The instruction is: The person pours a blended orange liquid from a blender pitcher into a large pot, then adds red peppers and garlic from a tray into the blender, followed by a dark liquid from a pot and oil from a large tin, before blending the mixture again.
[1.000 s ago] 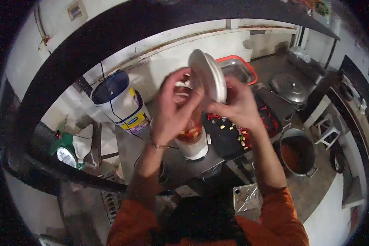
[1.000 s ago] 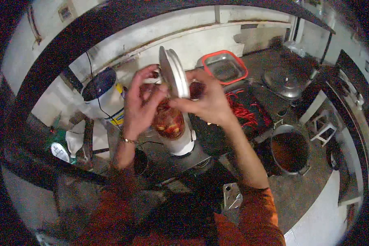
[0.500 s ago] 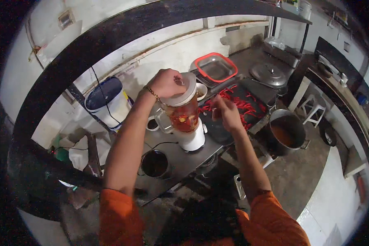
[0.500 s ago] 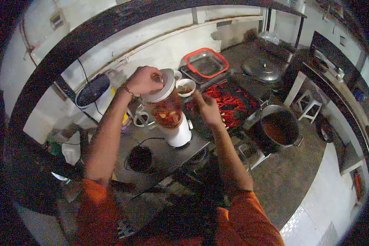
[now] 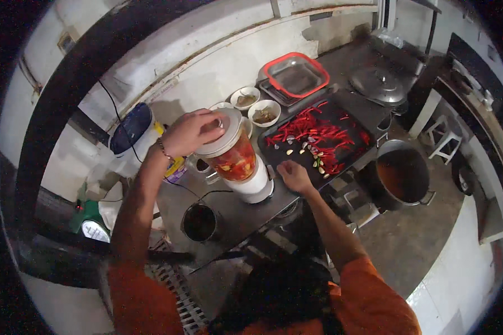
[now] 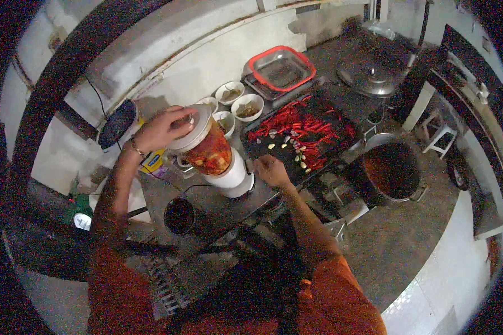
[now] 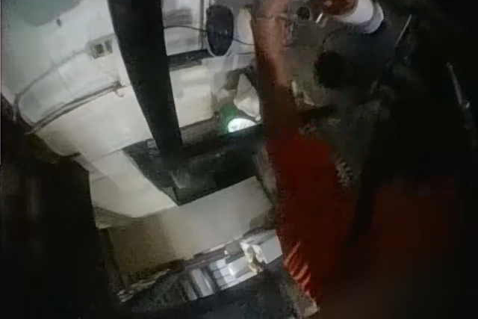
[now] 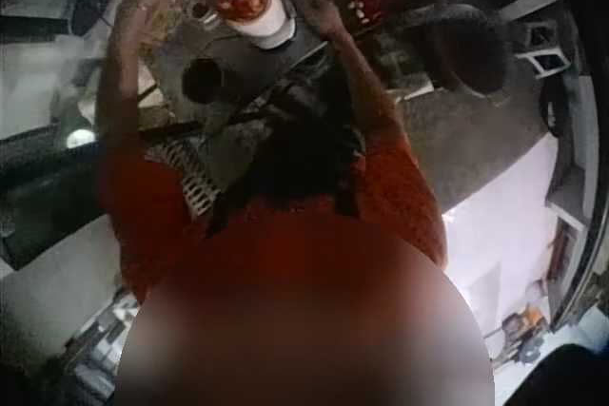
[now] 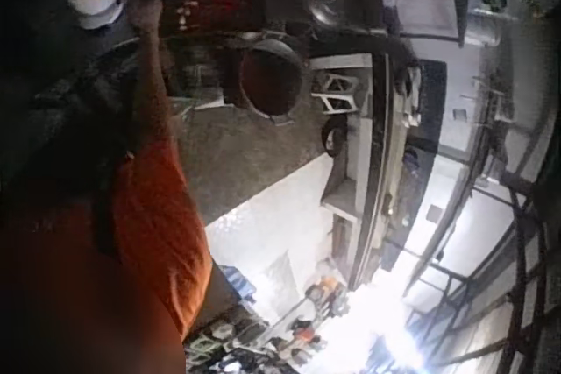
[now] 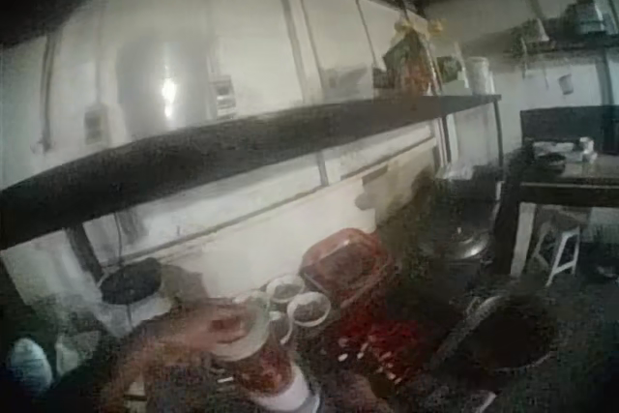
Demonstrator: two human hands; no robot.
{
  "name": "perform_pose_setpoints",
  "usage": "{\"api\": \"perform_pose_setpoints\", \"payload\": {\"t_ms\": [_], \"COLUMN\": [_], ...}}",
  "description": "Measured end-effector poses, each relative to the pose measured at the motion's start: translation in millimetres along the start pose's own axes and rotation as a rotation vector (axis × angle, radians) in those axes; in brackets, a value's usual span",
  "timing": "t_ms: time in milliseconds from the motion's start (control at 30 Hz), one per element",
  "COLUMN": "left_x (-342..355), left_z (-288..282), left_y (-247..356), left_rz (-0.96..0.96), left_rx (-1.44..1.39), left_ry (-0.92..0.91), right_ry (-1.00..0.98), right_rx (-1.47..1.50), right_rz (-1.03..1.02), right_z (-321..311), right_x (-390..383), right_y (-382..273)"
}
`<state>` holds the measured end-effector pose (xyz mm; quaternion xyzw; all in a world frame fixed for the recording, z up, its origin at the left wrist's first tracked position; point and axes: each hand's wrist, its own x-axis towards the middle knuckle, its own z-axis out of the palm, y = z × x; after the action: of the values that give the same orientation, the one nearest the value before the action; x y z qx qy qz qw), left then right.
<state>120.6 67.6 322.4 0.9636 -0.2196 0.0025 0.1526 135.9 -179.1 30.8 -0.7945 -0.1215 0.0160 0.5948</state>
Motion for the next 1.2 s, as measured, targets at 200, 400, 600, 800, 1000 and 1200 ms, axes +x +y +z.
{"api": "perform_pose_setpoints", "payload": {"t_ms": [200, 400, 600, 800, 1000, 1200], "left_x": [46.3, 56.6, 58.2, 48.6, 52.2, 61.5], "left_z": [30.4, 46.9, 52.9, 51.4, 52.0, 56.6], "left_y": [-15.5, 6.4, -4.6, -5.0, -4.1, -12.9], "left_rz": [-0.209, -0.418, -0.315, -0.29, -0.312, -0.247], "left_rx": [-0.088, -0.132, -0.12, -0.22, -0.253, -0.277], "left_ry": [0.364, 0.062, 0.092, 0.108, 0.074, 0.104], "right_ry": [-0.085, -0.103, 0.034, -0.506, -0.384, -0.294], "right_rx": [-0.127, -0.056, -0.243, 0.076, 0.097, 0.228], "right_rz": [-0.222, -0.182, -0.085, 0.615, 0.646, 0.688], "right_z": [41.9, 48.1, 67.9, 53.4, 48.1, 32.3], "right_x": [10.6, 12.2, 36.6, 62.5, 55.2, 33.9], "right_y": [33.0, 46.2, 51.3, 17.7, 7.5, 17.4]}}
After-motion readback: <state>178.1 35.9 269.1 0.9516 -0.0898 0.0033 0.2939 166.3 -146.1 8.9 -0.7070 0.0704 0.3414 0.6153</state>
